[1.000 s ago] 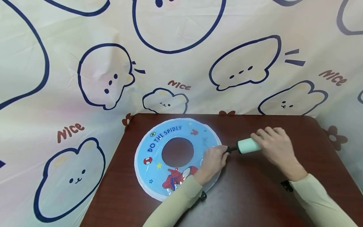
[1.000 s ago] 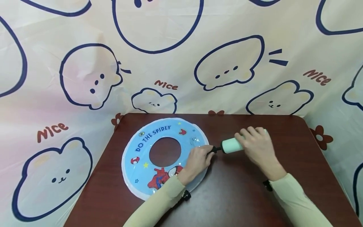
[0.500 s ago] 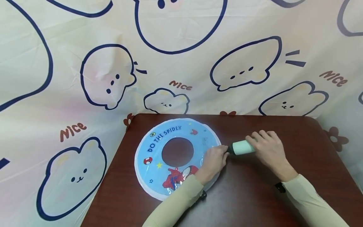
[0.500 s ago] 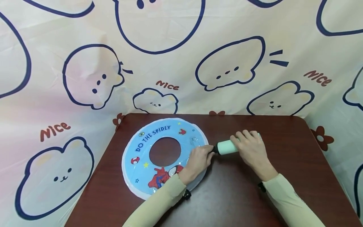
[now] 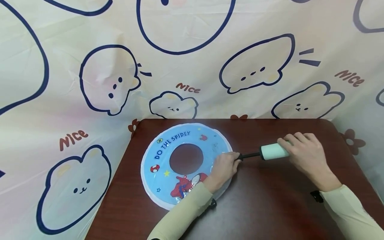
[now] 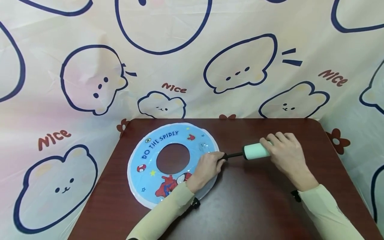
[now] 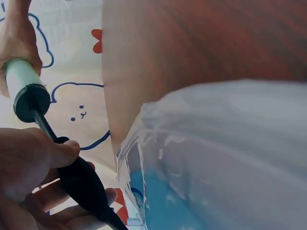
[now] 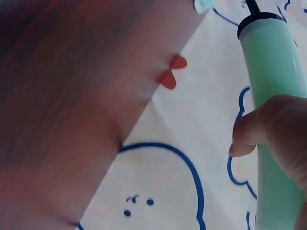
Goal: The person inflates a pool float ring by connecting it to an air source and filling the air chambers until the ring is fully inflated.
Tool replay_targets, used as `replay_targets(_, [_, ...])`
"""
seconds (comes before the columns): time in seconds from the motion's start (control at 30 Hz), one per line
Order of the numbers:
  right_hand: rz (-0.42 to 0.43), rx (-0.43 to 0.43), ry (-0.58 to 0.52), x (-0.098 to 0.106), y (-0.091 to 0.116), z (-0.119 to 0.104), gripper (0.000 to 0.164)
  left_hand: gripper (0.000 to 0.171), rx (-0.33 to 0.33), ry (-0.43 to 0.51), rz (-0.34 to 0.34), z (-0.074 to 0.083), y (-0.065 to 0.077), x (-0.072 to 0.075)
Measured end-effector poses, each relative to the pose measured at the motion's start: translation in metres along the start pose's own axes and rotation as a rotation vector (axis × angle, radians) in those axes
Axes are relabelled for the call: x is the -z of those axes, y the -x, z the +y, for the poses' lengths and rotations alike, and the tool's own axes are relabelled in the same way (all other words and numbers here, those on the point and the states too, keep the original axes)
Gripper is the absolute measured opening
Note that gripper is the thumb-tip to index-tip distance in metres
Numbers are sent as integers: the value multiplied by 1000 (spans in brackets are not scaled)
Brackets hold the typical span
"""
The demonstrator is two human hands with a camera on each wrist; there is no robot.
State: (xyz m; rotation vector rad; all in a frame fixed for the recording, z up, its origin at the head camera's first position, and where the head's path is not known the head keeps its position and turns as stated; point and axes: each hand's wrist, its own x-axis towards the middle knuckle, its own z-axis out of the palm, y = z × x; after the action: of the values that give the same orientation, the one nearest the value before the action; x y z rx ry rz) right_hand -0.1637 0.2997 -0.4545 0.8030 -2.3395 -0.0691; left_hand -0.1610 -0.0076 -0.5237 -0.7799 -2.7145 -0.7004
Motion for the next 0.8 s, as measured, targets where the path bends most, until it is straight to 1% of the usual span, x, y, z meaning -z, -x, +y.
replay_targets(0.1, [-19,-49,25,13,4,14,65,12,-6,-10,-4,2,-2,-1])
replay_targets(0.17, [-19,-83,35,21,7,24,70,12,3,-1,-13,2,-2,-1])
replay_targets(0.27, [-11,-96,34,28,9,33,70,13,20,9,-24,2,-3,1])
replay_targets(0.33, [-1,-96,29,27,8,33,68,13,26,21,-29,1,-3,1])
replay_targets(0.43, [6,-73,19,17,3,22,61,14,15,25,-23,0,-3,1])
replay_targets(0.53, [4,-24,11,-1,-4,1,55,16,5,18,-14,-1,-3,0])
replay_targets(0.6, [14,1,6,-14,-9,-13,48,17,9,20,-9,-2,-3,-1])
replay_targets(0.7, [25,-17,9,-27,-12,-30,43,17,20,15,-9,-3,-3,-2])
replay_targets(0.8, [28,-32,6,-36,-16,-41,37,15,27,-1,-9,-3,-4,-5])
